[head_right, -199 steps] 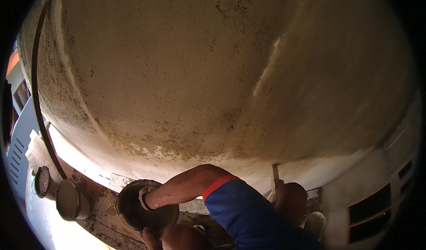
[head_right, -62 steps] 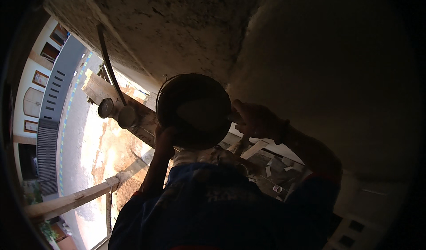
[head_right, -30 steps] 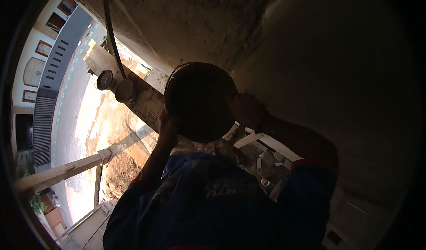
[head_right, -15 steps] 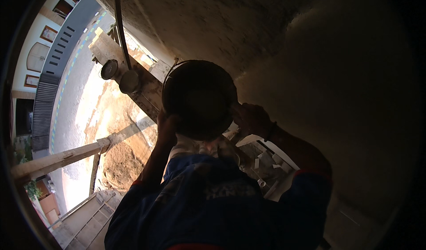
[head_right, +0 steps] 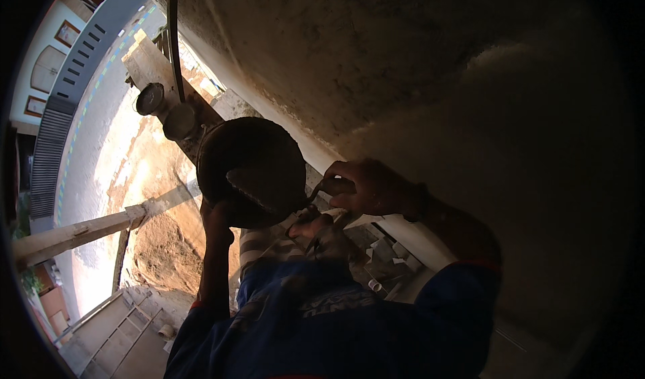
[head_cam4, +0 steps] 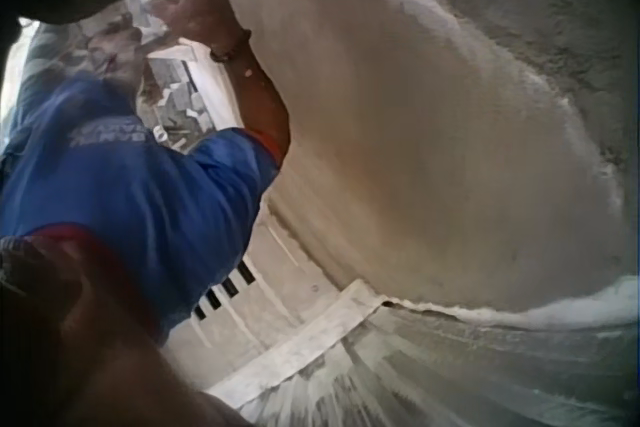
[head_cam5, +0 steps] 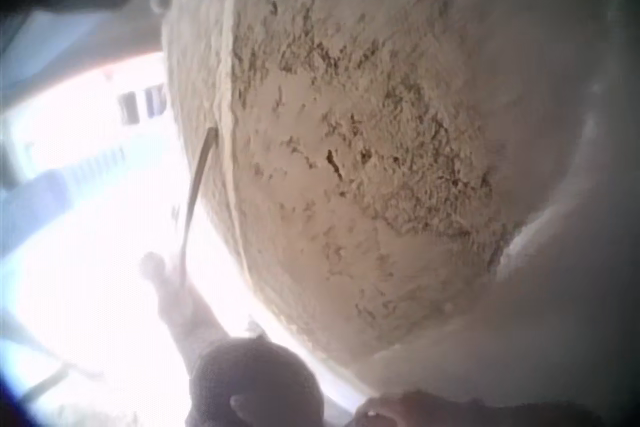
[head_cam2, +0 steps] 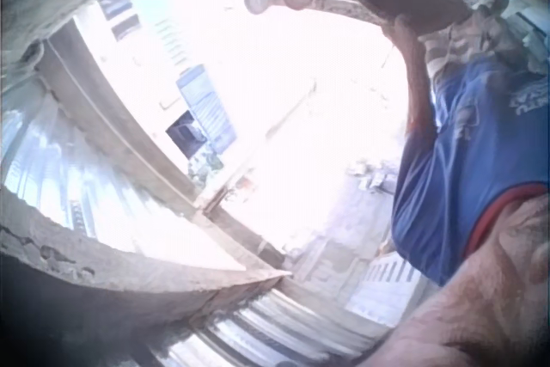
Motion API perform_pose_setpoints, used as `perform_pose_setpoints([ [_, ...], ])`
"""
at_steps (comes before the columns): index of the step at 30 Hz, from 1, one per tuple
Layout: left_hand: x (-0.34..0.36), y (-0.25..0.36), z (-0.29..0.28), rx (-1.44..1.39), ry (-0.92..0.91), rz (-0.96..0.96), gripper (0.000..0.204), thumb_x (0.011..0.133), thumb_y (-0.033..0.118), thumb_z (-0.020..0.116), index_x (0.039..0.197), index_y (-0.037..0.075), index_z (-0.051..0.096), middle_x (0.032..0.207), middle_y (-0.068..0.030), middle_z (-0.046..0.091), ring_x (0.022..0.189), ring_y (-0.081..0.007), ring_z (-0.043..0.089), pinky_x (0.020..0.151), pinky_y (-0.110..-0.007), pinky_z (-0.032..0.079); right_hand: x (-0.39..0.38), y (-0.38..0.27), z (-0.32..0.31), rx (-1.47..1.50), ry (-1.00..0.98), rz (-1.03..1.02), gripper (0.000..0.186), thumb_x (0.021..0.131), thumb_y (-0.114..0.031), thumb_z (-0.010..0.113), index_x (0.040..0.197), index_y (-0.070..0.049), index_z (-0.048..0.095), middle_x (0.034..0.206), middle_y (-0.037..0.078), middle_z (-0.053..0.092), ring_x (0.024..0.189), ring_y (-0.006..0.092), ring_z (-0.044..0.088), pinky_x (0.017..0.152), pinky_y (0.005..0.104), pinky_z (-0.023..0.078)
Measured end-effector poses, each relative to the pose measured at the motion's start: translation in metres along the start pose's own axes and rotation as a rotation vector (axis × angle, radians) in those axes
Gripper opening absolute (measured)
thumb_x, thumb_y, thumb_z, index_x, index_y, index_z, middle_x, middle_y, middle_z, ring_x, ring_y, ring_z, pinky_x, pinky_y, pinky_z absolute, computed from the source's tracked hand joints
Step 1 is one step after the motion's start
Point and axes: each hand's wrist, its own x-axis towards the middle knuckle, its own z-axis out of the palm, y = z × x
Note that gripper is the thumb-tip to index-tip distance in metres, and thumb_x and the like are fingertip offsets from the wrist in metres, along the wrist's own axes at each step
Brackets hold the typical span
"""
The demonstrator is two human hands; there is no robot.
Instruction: The person scoops mortar from a bucket using a trowel and applies it to a wall. They then hold a long wooden board against the wall and move it to level the surface.
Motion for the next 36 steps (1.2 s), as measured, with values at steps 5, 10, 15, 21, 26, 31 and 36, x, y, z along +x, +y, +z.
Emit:
perform_pose_setpoints([
  [5, 0.002, -0.031, -0.023, 0.059, 0.104, -0.082, 0.052, 0.069, 0.002, 0.052, 0.121, 0.001, 0.053, 0.099, -0.0063, 0.061, 0.084, -0.016, 0.061, 0.072, -0.028, 0.051, 0.03, 0.164, -0.008, -0.004, 0.332, 0.287, 0.04, 0.081, -0.025, 0.066, 0.112, -0.001, 0.059, 0.087, 0.01, 0.066, 0.076, 0.0185, 0.063, 0.068, 0.0329, 0.049],
  [10, -0.003, -0.031, -0.032, 0.121, 0.139, -0.061, 0.053, 0.07, 0.004, 0.051, 0.124, 0.001, 0.052, 0.102, -0.0064, 0.059, 0.087, -0.0157, 0.06, 0.071, -0.027, 0.051, -0.032, 0.064, -0.085, -0.466, 0.972, 0.022, 0.044, 0.09, -0.032, 0.059, 0.123, -0.003, 0.053, 0.111, 0.015, 0.061, 0.1, 0.0205, 0.06, 0.087, 0.0357, 0.046],
  [15, -0.013, 0.0, 0.004, 0.124, -0.042, -0.11, 0.051, 0.071, 0.004, 0.051, 0.122, -0.001, 0.052, 0.104, -0.008, 0.061, 0.089, -0.0162, 0.061, 0.073, -0.028, 0.051, -0.056, -0.012, -0.059, -0.387, 0.469, 0.137, 0.039, 0.085, -0.024, 0.061, 0.119, -0.006, 0.054, 0.109, 0.02, 0.058, 0.106, 0.0321, 0.057, 0.089, 0.0377, 0.047],
  [21, -0.03, 0.036, 0.046, 0.11, -0.15, -0.08, 0.045, 0.068, 0.001, 0.05, 0.112, -0.002, 0.055, 0.094, -0.0078, 0.061, 0.08, -0.0153, 0.058, 0.068, -0.026, 0.049, -0.029, -0.002, 0.034, -1.024, 0.475, 0.066, 0.026, 0.079, -0.013, 0.059, 0.105, -0.008, 0.057, 0.081, 0.012, 0.053, 0.076, 0.0238, 0.057, 0.064, 0.0381, 0.051],
  [26, -0.035, 0.043, 0.09, 0.014, -0.299, -0.014, 0.052, 0.069, -0.001, 0.05, 0.121, -0.002, 0.052, 0.099, -0.0083, 0.062, 0.083, -0.0153, 0.059, 0.07, -0.028, 0.05, -0.031, 0.033, 0.06, -0.69, 0.299, 0.014, 0.03, 0.08, -0.013, 0.057, 0.108, -0.004, 0.053, 0.077, 0.014, 0.06, 0.066, 0.0288, 0.063, 0.058, 0.0396, 0.052],
  [31, -0.032, 0.039, 0.087, -0.013, -0.356, -0.081, 0.053, 0.07, 0.0, 0.05, 0.122, -0.001, 0.051, 0.102, -0.009, 0.061, 0.088, -0.0173, 0.06, 0.074, -0.029, 0.051, -0.054, 0.046, 0.069, -0.259, 0.167, 0.113, 0.034, 0.08, -0.018, 0.06, 0.112, -0.006, 0.051, 0.08, 0.014, 0.061, 0.071, 0.0308, 0.064, 0.06, 0.0408, 0.051],
  [36, -0.027, 0.036, 0.079, 0.05, -0.328, -0.091, 0.052, 0.069, 0.0, 0.052, 0.122, -0.001, 0.051, 0.103, -0.0088, 0.061, 0.089, -0.0173, 0.06, 0.075, -0.029, 0.051, -0.07, 0.042, 0.082, -0.173, 0.318, 0.165, 0.033, 0.083, -0.023, 0.062, 0.111, -0.01, 0.052, 0.081, 0.015, 0.062, 0.073, 0.0311, 0.064, 0.061, 0.0425, 0.051],
])
